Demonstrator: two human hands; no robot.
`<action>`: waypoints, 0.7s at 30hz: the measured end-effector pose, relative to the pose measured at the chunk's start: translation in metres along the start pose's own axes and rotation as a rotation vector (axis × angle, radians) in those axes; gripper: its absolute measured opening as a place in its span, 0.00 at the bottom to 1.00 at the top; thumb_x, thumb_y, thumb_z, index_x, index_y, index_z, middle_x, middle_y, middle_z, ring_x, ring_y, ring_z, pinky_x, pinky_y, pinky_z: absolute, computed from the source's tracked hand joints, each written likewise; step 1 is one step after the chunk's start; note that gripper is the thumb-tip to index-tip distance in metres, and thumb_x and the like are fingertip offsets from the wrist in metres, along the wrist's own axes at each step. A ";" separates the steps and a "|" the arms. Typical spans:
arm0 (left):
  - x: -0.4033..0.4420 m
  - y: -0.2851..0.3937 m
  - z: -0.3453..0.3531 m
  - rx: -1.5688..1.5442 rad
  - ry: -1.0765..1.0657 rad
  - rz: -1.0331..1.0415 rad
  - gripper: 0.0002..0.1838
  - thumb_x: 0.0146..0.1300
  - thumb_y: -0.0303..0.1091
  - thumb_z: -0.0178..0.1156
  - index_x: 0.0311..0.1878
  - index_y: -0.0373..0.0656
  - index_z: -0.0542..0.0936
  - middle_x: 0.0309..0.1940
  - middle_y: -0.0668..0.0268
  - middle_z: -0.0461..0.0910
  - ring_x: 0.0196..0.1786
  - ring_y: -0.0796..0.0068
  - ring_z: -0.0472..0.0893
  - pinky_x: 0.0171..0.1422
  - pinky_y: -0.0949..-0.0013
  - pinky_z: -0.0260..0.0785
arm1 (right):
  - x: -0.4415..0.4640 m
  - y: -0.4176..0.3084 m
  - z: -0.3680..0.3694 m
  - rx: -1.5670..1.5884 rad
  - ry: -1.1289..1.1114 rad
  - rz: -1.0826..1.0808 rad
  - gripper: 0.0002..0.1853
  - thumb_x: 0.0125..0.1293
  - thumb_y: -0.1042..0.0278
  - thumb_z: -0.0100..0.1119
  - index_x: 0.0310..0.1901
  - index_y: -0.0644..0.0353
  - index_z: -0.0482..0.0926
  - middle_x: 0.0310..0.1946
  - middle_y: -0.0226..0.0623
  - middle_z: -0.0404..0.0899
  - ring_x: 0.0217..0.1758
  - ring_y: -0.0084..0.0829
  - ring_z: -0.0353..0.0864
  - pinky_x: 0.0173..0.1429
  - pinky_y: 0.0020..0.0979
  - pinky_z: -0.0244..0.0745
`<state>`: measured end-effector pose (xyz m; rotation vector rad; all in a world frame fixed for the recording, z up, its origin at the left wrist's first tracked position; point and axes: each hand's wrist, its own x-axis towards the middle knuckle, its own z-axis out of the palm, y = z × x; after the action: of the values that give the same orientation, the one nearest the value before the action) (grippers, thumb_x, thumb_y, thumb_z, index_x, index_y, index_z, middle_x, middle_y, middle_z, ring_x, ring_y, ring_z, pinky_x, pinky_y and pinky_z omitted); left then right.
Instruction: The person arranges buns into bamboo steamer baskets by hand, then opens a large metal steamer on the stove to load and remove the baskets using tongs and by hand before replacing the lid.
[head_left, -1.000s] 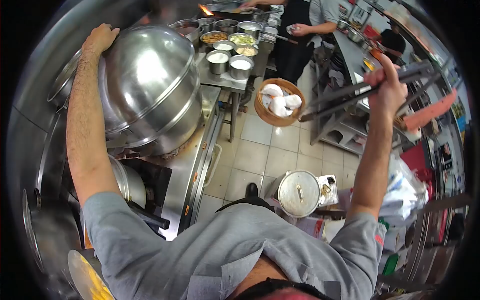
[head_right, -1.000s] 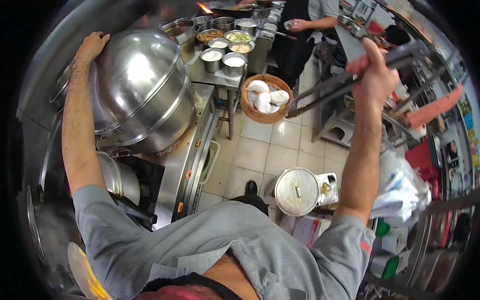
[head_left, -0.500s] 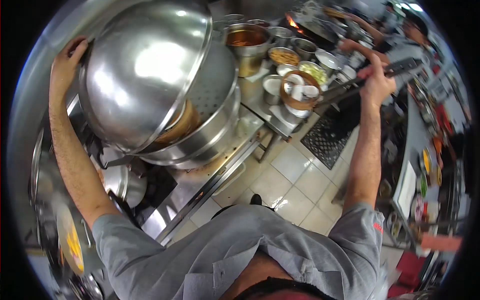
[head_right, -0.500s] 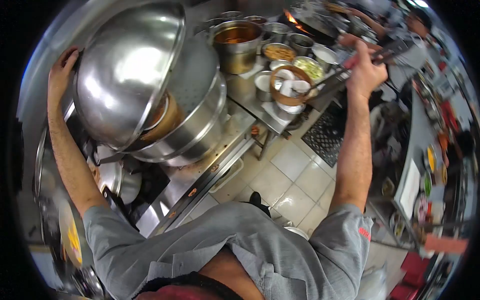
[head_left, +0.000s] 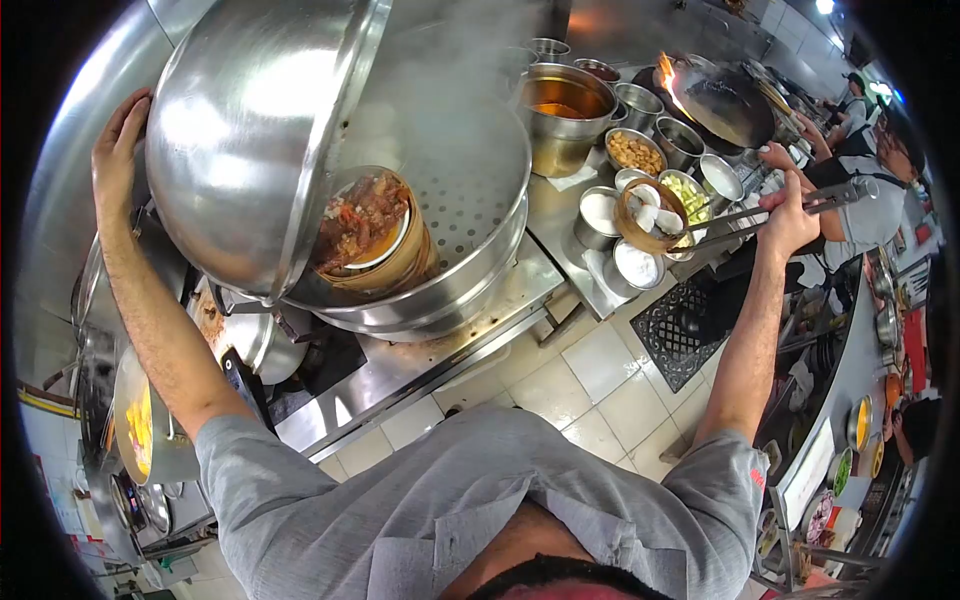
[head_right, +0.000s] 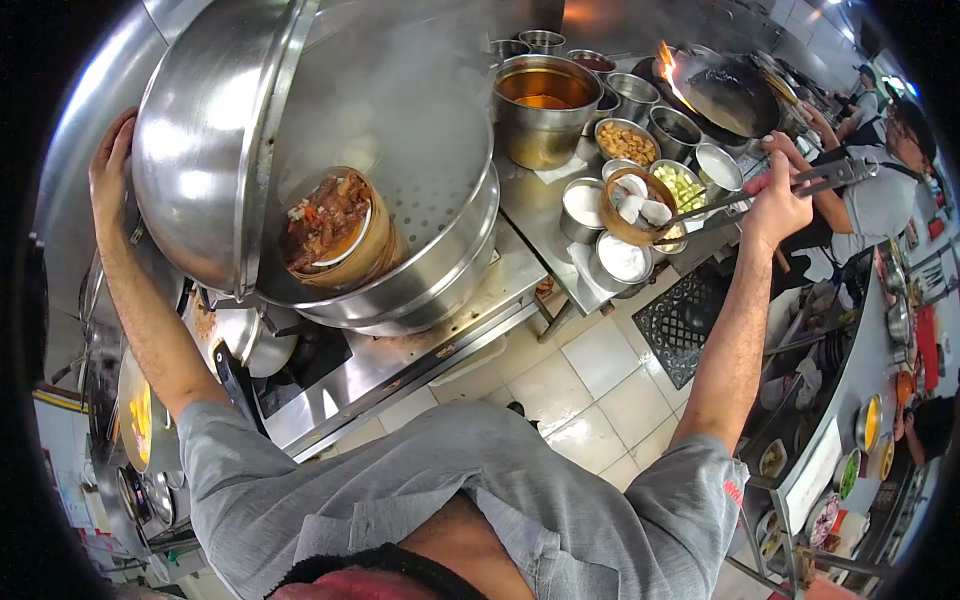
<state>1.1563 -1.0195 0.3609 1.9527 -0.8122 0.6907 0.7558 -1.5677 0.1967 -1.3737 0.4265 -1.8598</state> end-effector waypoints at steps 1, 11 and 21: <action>0.000 0.001 0.000 0.027 0.005 0.007 0.18 0.64 0.40 0.54 0.53 0.40 0.78 0.46 0.64 0.79 0.48 0.76 0.76 0.57 0.72 0.66 | 0.001 0.002 0.002 0.023 0.002 -0.001 0.06 0.58 0.76 0.58 0.34 0.70 0.79 0.23 0.36 0.80 0.10 0.19 0.66 0.15 0.21 0.62; 0.002 -0.016 -0.013 -0.002 0.043 -0.020 0.18 0.64 0.41 0.53 0.53 0.41 0.78 0.47 0.65 0.79 0.49 0.76 0.76 0.56 0.72 0.66 | 0.016 -0.044 0.013 0.057 -0.022 0.058 0.17 0.54 0.62 0.68 0.19 0.62 0.72 0.16 0.37 0.74 0.16 0.27 0.73 0.25 0.28 0.68; 0.005 -0.043 -0.024 -0.190 0.069 -0.075 0.18 0.64 0.40 0.53 0.52 0.41 0.78 0.46 0.66 0.80 0.48 0.77 0.76 0.55 0.73 0.66 | -0.001 -0.205 0.114 0.760 -0.745 0.113 0.16 0.62 0.57 0.53 0.34 0.65 0.72 0.27 0.37 0.68 0.34 0.38 0.71 0.51 0.48 0.67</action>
<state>1.1885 -0.9829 0.3528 1.7699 -0.7313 0.6097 0.7817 -1.4143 0.3725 -1.3188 -0.5227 -1.0926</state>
